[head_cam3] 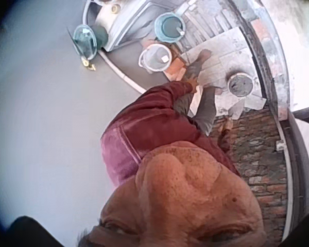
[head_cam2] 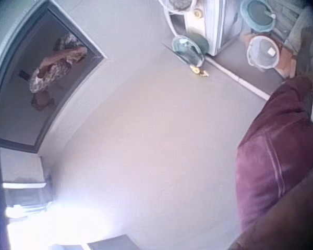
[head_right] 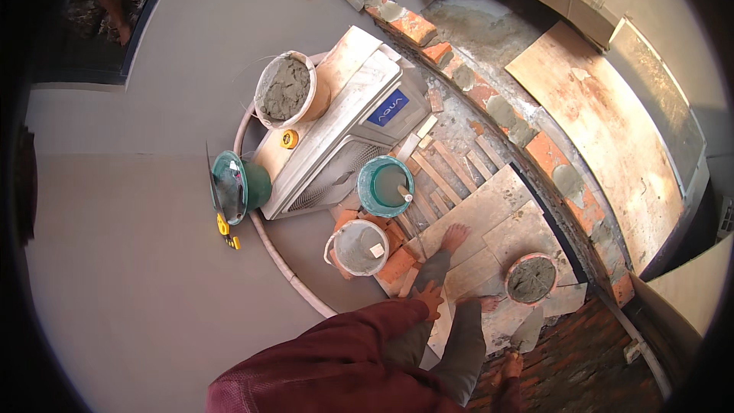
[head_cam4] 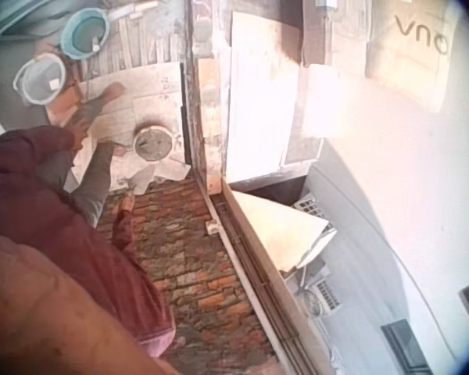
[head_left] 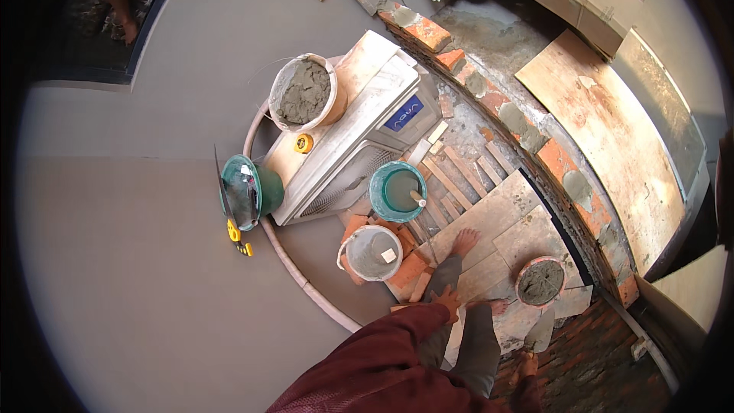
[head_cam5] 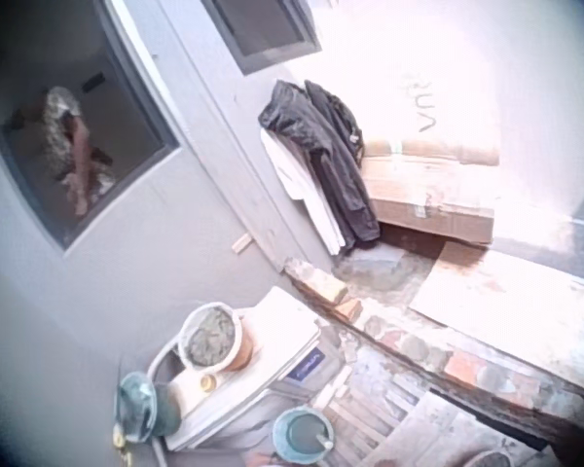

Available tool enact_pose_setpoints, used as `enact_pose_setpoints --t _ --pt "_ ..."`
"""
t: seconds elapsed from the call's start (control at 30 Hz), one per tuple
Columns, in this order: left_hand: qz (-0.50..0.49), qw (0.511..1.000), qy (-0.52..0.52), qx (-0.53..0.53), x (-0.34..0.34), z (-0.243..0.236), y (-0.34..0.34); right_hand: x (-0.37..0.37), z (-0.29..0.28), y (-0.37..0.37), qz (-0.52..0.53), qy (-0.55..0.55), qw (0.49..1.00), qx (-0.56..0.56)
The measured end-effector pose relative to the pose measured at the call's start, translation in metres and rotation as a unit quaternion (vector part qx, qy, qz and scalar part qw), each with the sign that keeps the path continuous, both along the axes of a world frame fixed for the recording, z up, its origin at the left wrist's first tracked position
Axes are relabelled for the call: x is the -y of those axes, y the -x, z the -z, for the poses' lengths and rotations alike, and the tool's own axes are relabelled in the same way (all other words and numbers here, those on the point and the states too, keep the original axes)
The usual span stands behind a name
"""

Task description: The person builds a brick wall by using a trowel to apply mortar onto existing bricks and placing new bricks on top.

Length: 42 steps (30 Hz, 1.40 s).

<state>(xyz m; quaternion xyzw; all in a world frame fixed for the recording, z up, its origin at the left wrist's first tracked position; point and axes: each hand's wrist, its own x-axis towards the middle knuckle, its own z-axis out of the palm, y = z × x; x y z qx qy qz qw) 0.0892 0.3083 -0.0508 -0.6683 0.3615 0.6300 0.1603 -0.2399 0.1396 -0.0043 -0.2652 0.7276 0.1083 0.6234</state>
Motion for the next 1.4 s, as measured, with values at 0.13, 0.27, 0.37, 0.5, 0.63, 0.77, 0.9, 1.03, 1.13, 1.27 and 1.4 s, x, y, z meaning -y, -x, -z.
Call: enact_pose_setpoints --t 0.13,0.27,0.37,0.5,0.63,0.77,0.9,1.03,1.13,1.27,1.4 --pt "0.081 0.992 0.032 -0.096 0.009 0.006 -0.023 0.003 0.046 0.097 -0.181 0.163 0.969 -0.041" --pt "0.215 0.939 0.087 -0.252 0.014 -0.006 -0.082 0.01 -0.024 0.053 -0.237 0.113 0.961 -0.085" --pt "0.243 0.911 0.195 -0.27 0.007 -0.011 -0.131 0.007 -0.094 -0.016 -0.124 0.115 0.984 -0.048" --pt "0.102 0.985 0.104 -0.087 -0.016 -0.005 -0.198 0.039 -0.144 -0.102 0.043 0.051 0.998 0.01" --pt "-0.011 0.988 0.138 -0.067 0.002 -0.046 -0.196 0.032 -0.131 -0.093 0.153 0.049 0.982 0.104" --pt "0.008 0.996 0.086 -0.023 0.003 -0.025 -0.192 0.007 -0.12 -0.076 0.297 -0.01 0.94 0.167" --pt "-0.184 0.981 -0.069 -0.006 0.047 -0.074 -0.107 -0.021 -0.112 -0.036 0.423 0.014 0.886 0.19" --pt "0.047 0.998 -0.018 -0.028 0.075 -0.068 -0.08 -0.027 -0.092 -0.003 0.419 0.107 0.885 0.174" --pt "0.118 0.992 -0.054 0.007 0.116 -0.09 -0.029 -0.012 -0.056 0.033 0.42 0.038 0.89 0.176" --pt "0.234 0.957 -0.083 0.152 0.17 -0.117 0.025 0.046 -0.009 0.021 0.431 0.016 0.87 0.237" --pt "0.197 0.959 -0.056 0.195 0.18 -0.041 0.03 0.068 0.099 -0.002 0.534 0.061 0.819 0.2"
